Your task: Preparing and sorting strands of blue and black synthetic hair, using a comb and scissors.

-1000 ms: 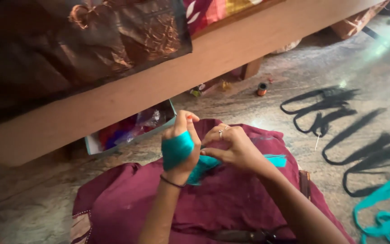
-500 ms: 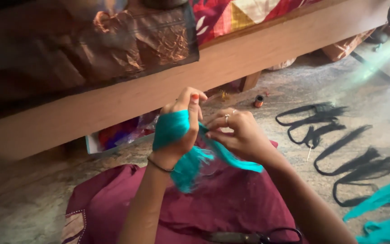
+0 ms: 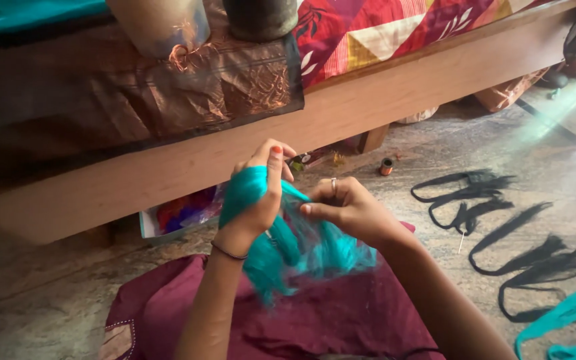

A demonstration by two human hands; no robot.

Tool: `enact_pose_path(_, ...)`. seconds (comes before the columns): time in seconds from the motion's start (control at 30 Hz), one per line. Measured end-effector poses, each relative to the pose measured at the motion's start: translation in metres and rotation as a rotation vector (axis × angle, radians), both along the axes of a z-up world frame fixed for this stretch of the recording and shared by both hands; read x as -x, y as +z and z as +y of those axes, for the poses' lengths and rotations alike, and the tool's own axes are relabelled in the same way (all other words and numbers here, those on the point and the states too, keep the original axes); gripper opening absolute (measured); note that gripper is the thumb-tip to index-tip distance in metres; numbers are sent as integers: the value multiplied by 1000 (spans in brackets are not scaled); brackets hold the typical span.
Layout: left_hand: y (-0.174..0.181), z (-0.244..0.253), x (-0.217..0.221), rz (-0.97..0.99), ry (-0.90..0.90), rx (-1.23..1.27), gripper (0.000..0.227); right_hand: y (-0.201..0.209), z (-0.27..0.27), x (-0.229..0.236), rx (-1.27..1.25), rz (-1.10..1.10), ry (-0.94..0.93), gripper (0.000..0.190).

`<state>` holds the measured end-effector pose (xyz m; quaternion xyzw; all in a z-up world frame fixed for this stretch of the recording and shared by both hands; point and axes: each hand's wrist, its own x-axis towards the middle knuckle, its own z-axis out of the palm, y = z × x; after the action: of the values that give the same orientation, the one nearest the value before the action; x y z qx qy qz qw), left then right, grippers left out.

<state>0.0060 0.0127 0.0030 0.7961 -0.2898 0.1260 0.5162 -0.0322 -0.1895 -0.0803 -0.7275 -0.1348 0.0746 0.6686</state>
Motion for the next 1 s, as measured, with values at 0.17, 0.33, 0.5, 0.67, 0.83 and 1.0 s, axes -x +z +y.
enact_pose_path(0.17,4,2,1,1,-14,3,41,29,17,5,-194,105,-7,19)
enact_pose_path(0.33,3,1,0,-34,-18,-1,40,36,26,0,-137,107,-24,30)
enact_pose_path(0.5,2,1,-1,-43,8,-18,40,10,19,-19,70,18,-56,16)
enact_pose_path(0.67,6,3,-4,-34,1,-34,40,19,15,-12,-104,11,-20,12)
enact_pose_path(0.83,2,2,-9,8,10,-18,39,33,19,-8,-325,65,50,15)
enact_pose_path(1.0,-1,4,-13,5,0,-19,39,45,28,-9,-60,11,-105,35)
